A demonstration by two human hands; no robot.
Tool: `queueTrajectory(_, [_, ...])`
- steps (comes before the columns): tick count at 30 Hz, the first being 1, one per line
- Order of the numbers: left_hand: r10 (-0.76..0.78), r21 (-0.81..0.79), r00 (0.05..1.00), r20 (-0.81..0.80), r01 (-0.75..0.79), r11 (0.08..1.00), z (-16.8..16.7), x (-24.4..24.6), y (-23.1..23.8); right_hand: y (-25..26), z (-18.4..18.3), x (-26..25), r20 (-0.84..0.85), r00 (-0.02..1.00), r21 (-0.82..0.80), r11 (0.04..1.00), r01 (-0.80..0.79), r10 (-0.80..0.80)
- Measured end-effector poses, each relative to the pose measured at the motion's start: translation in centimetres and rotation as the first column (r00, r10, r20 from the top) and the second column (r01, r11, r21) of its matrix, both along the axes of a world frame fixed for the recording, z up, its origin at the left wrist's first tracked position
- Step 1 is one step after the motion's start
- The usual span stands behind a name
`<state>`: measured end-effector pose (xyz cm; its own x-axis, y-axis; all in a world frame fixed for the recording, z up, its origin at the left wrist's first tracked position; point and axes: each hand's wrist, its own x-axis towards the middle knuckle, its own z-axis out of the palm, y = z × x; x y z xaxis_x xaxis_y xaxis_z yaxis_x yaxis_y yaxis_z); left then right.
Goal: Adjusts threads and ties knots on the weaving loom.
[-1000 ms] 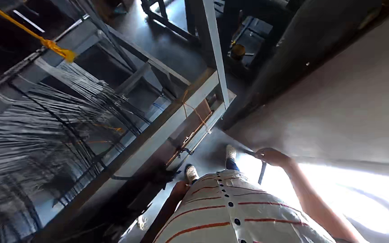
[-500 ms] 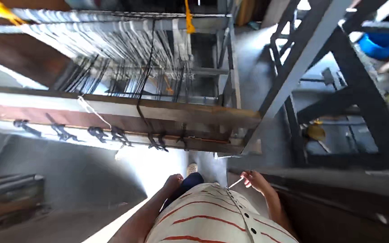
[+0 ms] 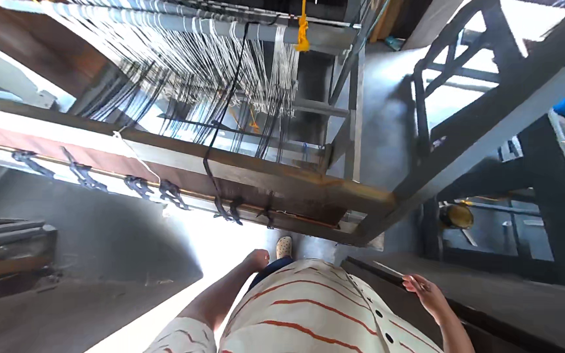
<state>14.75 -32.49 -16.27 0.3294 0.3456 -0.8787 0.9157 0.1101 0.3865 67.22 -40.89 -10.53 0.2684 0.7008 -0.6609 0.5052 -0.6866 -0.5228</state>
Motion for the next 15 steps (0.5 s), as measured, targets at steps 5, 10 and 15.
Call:
queueTrajectory(5, [0.225,0.024,0.973,0.047,-0.226,0.974,0.8,0.2,-0.7,3.5,-3.3,-3.5,0.067,0.993,-0.019,0.996,-0.092,0.093])
queueTrajectory(10, [0.556,0.085,0.831,0.024,-0.556,0.827,0.2,-0.6,-5.5,5.1,-6.9,-1.5,0.031,0.987,0.030,0.987,0.156,-0.157])
queueTrajectory(15, [0.790,0.162,0.602,-0.113,-0.774,0.613,-6.9,0.5,-16.0,5.0,-4.8,1.1,0.144,0.989,0.265,0.964,-0.015,-0.024])
